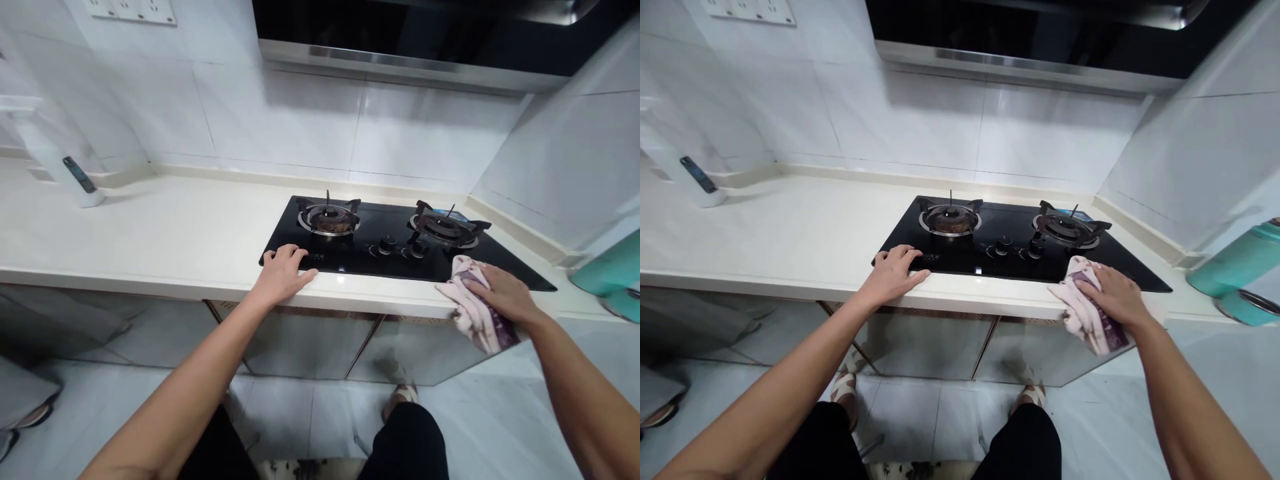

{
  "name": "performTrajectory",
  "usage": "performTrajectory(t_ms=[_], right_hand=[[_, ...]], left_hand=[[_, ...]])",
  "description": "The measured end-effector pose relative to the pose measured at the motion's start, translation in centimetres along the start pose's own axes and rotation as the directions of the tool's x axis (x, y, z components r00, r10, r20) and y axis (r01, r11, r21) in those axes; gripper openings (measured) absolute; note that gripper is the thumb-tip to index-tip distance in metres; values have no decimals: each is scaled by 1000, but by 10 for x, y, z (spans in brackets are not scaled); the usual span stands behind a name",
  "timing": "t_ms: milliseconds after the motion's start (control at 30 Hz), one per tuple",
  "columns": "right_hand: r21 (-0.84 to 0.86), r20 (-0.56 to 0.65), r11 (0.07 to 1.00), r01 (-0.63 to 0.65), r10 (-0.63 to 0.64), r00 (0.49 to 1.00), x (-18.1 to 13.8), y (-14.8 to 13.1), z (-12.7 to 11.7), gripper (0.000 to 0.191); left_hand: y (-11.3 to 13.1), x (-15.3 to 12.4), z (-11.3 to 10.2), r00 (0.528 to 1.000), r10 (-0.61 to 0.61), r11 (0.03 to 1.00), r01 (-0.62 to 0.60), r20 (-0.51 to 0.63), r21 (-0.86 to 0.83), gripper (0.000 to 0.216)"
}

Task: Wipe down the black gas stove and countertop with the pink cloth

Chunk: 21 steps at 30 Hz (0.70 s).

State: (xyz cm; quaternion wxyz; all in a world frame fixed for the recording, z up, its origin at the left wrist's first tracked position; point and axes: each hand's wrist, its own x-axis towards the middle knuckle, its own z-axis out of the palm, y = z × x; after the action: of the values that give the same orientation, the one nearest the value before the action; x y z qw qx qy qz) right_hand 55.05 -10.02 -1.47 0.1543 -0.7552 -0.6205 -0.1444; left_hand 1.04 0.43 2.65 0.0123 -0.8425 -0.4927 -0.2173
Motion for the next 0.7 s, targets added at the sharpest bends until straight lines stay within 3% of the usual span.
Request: performTrajectory(t_ms=[133, 200, 300, 400, 467, 533, 600, 700], right_hand=[[56, 59, 996, 62, -65, 996, -6, -114, -10, 74], [158, 84, 968, 194, -209, 974, -5, -190, -16, 70], [261, 105, 883, 390, -427, 898, -1, -298, -24, 69], [348, 75, 777, 525, -581, 810, 3, -367, -28, 76], [384, 68, 736, 558, -625, 778, 6, -380, -27, 79], [400, 98, 732, 551, -632, 769, 10, -364, -26, 79], [394, 134, 766, 508, -595, 793, 14, -324, -23, 79], [349, 140, 852, 390, -459, 877, 14, -237, -18, 76]], left_hand=[[4, 0, 1, 1000, 6, 1000, -6, -12, 12, 47], [3, 0, 2, 1000, 5, 1000, -4, -20, 12, 47], [-2, 0, 2, 1000, 3, 1000, -3, -9, 5, 45], [-13, 1, 0, 999, 17, 1000, -16, 46, -19, 41], [-19, 2, -1, 997, 12, 1000, -10, 70, -30, 41], [-21, 4, -1, 998, -12, 1000, 14, 56, -22, 40], [-21, 5, 0, 999, -29, 999, 30, 30, -18, 39], [-20, 5, 3, 999, -41, 999, 42, 10, -35, 39]])
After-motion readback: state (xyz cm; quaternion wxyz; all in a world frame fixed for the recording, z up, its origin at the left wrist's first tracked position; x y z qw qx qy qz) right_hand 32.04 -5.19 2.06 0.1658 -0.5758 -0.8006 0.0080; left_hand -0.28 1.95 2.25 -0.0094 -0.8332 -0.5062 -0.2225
